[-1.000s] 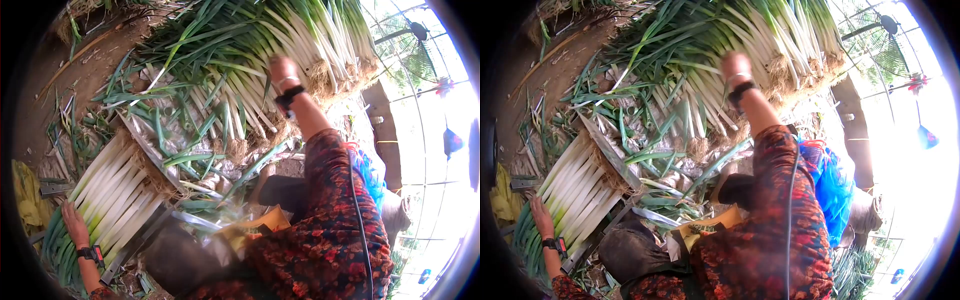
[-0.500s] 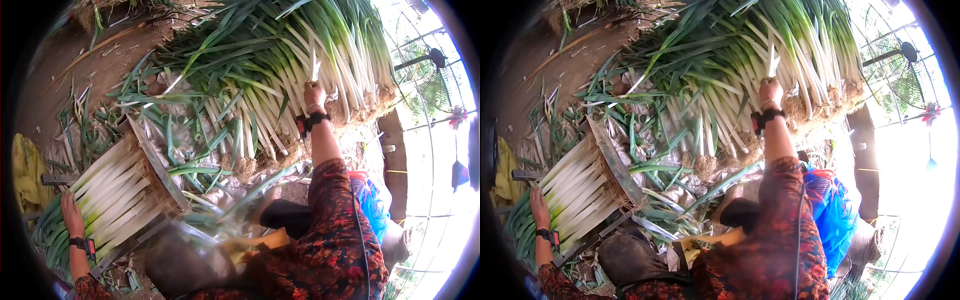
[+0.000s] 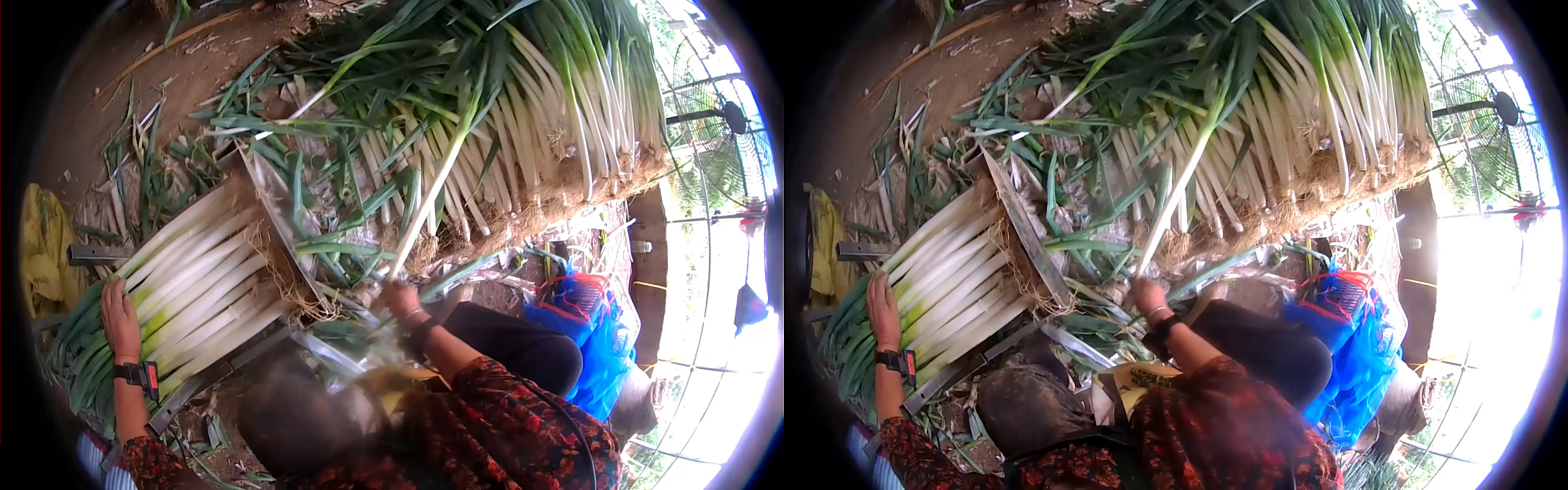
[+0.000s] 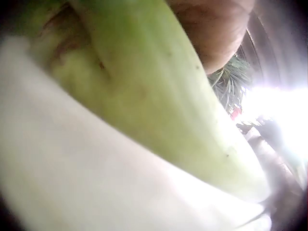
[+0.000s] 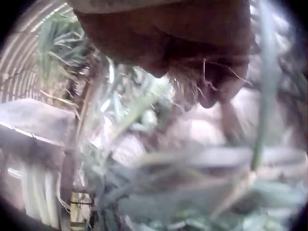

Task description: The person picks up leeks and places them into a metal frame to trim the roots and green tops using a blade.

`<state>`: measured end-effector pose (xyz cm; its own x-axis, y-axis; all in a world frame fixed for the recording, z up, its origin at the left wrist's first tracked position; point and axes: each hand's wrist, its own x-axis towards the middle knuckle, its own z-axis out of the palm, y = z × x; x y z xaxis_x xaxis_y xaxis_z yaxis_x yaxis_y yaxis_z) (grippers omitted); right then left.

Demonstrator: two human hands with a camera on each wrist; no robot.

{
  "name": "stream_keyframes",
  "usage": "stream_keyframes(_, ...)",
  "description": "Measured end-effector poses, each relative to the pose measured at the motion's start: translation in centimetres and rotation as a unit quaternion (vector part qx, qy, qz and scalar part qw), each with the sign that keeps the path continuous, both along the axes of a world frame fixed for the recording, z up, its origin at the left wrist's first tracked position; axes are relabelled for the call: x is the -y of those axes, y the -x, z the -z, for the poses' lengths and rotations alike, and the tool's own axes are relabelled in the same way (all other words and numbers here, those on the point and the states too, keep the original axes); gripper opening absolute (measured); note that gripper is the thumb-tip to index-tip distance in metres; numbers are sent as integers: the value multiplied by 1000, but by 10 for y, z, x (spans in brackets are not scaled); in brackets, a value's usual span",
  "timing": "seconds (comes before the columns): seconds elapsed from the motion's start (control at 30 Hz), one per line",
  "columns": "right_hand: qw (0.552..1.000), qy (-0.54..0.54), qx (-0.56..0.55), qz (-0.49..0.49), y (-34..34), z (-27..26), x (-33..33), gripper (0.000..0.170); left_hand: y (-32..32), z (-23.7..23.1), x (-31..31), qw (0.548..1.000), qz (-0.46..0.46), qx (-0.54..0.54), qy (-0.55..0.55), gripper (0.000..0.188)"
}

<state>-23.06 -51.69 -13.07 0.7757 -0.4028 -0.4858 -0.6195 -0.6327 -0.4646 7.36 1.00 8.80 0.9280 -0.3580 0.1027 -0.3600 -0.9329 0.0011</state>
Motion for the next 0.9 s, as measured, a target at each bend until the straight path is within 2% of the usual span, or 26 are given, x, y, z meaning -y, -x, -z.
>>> stream_keyframes(0.03,989,33,-54,-136,11,15,-12,35,-1,3,1,1000,0,-1,5,36)
stream_keyframes(0.1,976,43,-13,-214,17,33,-27,36,-2,4,-4,1000,-1,-6,5,35)
stream_keyframes(0.13,975,83,-53,-201,17,51,-23,36,-2,1,-1,1000,2,-9,-3,35)
stream_keyframes(0.17,990,-15,-138,-24,-17,-5,-17,39,-2,-2,0,1000,7,-7,0,34)
stream_keyframes(0.2,996,70,-18,-45,-16,15,-9,44,-2,-3,2,1000,11,-4,5,34)
stream_keyframes(0.23,990,13,-46,134,-36,-7,-3,46,-1,-2,1,1000,17,-4,10,34)
stream_keyframes(0.27,982,0,12,188,-47,-10,1,50,-3,1,-2,1000,26,4,13,34)
stream_keyframes(0.3,974,42,33,219,-55,5,8,51,-3,3,-2,1000,26,1,12,34)
stream_keyframes(0.37,964,50,27,258,-74,13,22,47,-5,2,-3,1000,26,2,10,34)
stream_keyframes(0.43,928,9,33,371,-90,2,21,38,-4,2,-3,1000,15,6,8,34)
stream_keyframes(0.47,872,-101,117,464,-93,-5,16,34,-3,2,-1,1000,10,7,9,34)
stream_keyframes(0.5,803,-203,155,539,-91,-15,14,31,-3,1,1,1000,11,14,8,34)
stream_keyframes(0.57,843,-120,208,482,-79,-15,8,30,0,-2,4,1000,10,26,7,33)
stream_keyframes(0.63,874,-12,275,400,-71,-20,7,18,2,-6,7,999,-4,34,-13,33)
stream_keyframes(0.7,871,-36,313,378,-70,-36,5,18,2,-8,12,998,-18,43,-30,32)
stream_keyframes(0.73,873,-86,306,371,-71,-57,-3,16,2,-7,13,998,-27,47,-39,32)
stream_keyframes(0.8,858,-226,253,386,-74,-140,-40,19,3,-11,16,997,-43,47,-51,31)
stream_keyframes(0.83,848,-278,247,377,-73,-170,-60,15,1,-3,10,995,-16,91,-41,28)
stream_keyframes(0.87,839,-317,240,370,-69,-179,-68,13,2,-8,11,996,8,90,-7,26)
stream_keyframes(0.9,858,-293,239,347,-70,-204,-84,11,1,-4,7,993,29,113,8,26)
